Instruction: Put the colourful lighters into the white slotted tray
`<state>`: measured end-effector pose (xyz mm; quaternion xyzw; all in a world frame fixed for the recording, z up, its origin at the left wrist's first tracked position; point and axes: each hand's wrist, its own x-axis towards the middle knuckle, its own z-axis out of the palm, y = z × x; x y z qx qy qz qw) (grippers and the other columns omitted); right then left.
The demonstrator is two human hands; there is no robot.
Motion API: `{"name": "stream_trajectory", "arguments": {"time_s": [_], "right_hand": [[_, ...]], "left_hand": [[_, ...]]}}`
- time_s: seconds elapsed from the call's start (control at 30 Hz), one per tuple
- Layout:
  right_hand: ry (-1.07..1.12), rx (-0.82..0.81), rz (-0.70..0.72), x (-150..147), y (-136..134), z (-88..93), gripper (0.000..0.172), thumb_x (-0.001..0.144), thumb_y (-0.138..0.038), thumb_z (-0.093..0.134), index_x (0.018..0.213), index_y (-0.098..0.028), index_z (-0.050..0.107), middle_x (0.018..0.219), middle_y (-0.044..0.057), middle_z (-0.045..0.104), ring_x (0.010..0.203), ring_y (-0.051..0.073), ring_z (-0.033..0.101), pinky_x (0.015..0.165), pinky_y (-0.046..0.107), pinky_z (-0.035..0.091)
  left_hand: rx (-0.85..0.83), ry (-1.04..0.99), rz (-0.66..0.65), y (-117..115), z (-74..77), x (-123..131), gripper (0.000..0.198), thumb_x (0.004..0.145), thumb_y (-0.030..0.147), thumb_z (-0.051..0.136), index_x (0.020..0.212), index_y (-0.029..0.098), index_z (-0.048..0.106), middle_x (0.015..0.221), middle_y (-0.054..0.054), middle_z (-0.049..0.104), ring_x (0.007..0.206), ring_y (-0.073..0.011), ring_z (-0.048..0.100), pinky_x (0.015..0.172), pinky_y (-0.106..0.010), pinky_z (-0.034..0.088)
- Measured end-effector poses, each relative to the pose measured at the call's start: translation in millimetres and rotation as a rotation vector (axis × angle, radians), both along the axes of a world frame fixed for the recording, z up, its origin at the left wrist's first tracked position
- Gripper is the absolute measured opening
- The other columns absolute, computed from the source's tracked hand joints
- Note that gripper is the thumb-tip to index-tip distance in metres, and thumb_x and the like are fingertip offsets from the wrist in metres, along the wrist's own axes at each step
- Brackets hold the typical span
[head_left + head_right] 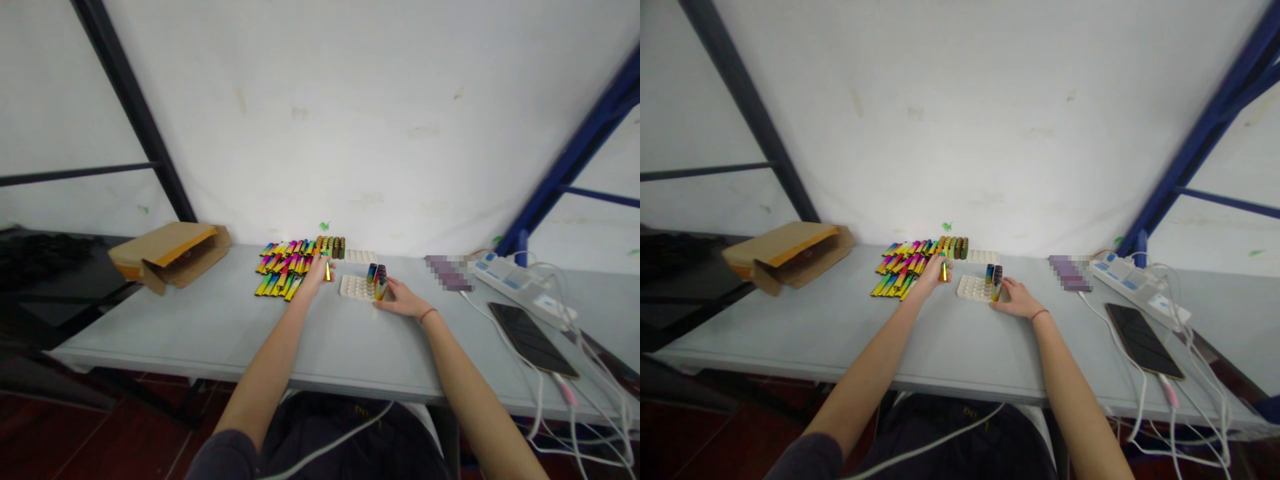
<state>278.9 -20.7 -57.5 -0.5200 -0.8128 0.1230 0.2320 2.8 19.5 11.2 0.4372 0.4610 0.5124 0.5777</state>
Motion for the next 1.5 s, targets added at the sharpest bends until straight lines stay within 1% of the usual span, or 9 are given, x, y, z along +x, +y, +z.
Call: {"name": "stream_trajectory", "arguments": {"time_s": [0.2,0.33,0.43,0.53,0.63,0.77,0.93,1.2,1.5], "right_hand": [[-0.016,0.000,-0.002,0.3,0.0,0.3,0.071,0.076,-0.060,0.071,0.133,-0.020,0.062,0.140,0.015,0.060,0.122,0.037,0.060,0.108,0.053,0.046],[-0.017,0.018,-0.001,0.0,0.0,0.3,0.071,0.075,-0.060,0.071,0.135,-0.021,0.060,0.139,0.014,0.061,0.122,0.036,0.060,0.108,0.052,0.046],[-0.020,0.017,0.005,-0.5,-0.3,0.3,0.070,0.076,-0.059,0.071,0.134,-0.020,0.061,0.139,0.015,0.061,0.123,0.037,0.060,0.108,0.052,0.046],[-0.019,0.021,0.011,-0.3,-0.6,0.5,0.069,0.076,-0.059,0.071,0.133,-0.020,0.061,0.139,0.015,0.061,0.124,0.037,0.060,0.109,0.053,0.046],[-0.018,0.011,0.009,0.5,-0.9,1.0,0.069,0.077,-0.059,0.070,0.133,-0.021,0.061,0.140,0.015,0.061,0.124,0.036,0.060,0.109,0.053,0.046],[-0.016,-0.003,0.009,0.5,-1.4,2.3,0.069,0.077,-0.059,0.070,0.133,-0.020,0.061,0.140,0.015,0.060,0.123,0.036,0.060,0.109,0.052,0.046],[-0.010,0.001,0.005,-1.3,-2.2,3.9,0.070,0.076,-0.060,0.071,0.132,-0.020,0.062,0.138,0.015,0.061,0.122,0.036,0.060,0.109,0.052,0.046],[-0.015,-0.005,0.003,-1.5,-2.1,3.0,0.068,0.077,-0.060,0.070,0.132,-0.021,0.062,0.139,0.014,0.060,0.124,0.035,0.059,0.109,0.053,0.045],[-0.022,-0.014,-0.004,-0.4,-2.6,3.6,0.068,0.077,-0.060,0.071,0.131,-0.020,0.062,0.139,0.015,0.060,0.124,0.036,0.059,0.110,0.053,0.044]], "left_hand": [[-0.032,-0.186,-0.096,0.4,-5.1,2.3,0.017,0.077,0.024,0.066,0.090,0.018,0.055,0.060,0.007,0.052,0.043,-0.0066,0.047,0.045,-0.019,0.040],[-0.085,-0.170,-0.095,1.2,-7.4,5.6,0.017,0.082,0.032,0.062,0.080,0.020,0.050,0.053,0.010,0.040,0.034,-0.0032,0.027,0.038,-0.016,0.019],[-0.127,-0.139,-0.075,2.3,-8.5,6.2,0.037,0.090,0.051,0.049,0.070,0.020,0.047,0.046,0.011,0.029,0.032,-0.0041,0.019,0.036,-0.019,0.011],[-0.152,-0.139,-0.038,4.3,-9.6,5.1,0.049,0.091,0.062,0.041,0.064,0.021,0.043,0.043,0.010,0.025,0.031,-0.0054,0.017,0.036,-0.020,0.010],[-0.147,-0.225,-0.038,6.8,-10.8,4.9,0.046,0.094,0.057,0.038,0.066,0.021,0.044,0.042,0.009,0.027,0.031,-0.0061,0.019,0.035,-0.019,0.012],[-0.093,-0.344,-0.052,7.9,-13.8,9.2,0.037,0.095,0.051,0.045,0.076,0.020,0.048,0.049,0.007,0.042,0.034,-0.0063,0.035,0.037,-0.018,0.027],[-0.043,-0.315,-0.006,3.4,-18.9,15.7,0.032,0.096,0.052,0.050,0.091,0.021,0.050,0.058,0.005,0.055,0.041,-0.0089,0.050,0.045,-0.020,0.041],[-0.106,-0.253,-0.031,1.9,-19.8,12.1,0.055,0.088,0.072,0.044,0.072,0.021,0.047,0.046,0.010,0.029,0.032,-0.0047,0.021,0.035,-0.018,0.014],[-0.093,-0.185,0.106,5.4,-18.6,12.6,0.045,0.089,0.061,0.042,0.066,0.022,0.041,0.041,0.010,0.024,0.032,-0.0056,0.017,0.035,-0.019,0.011]]}}
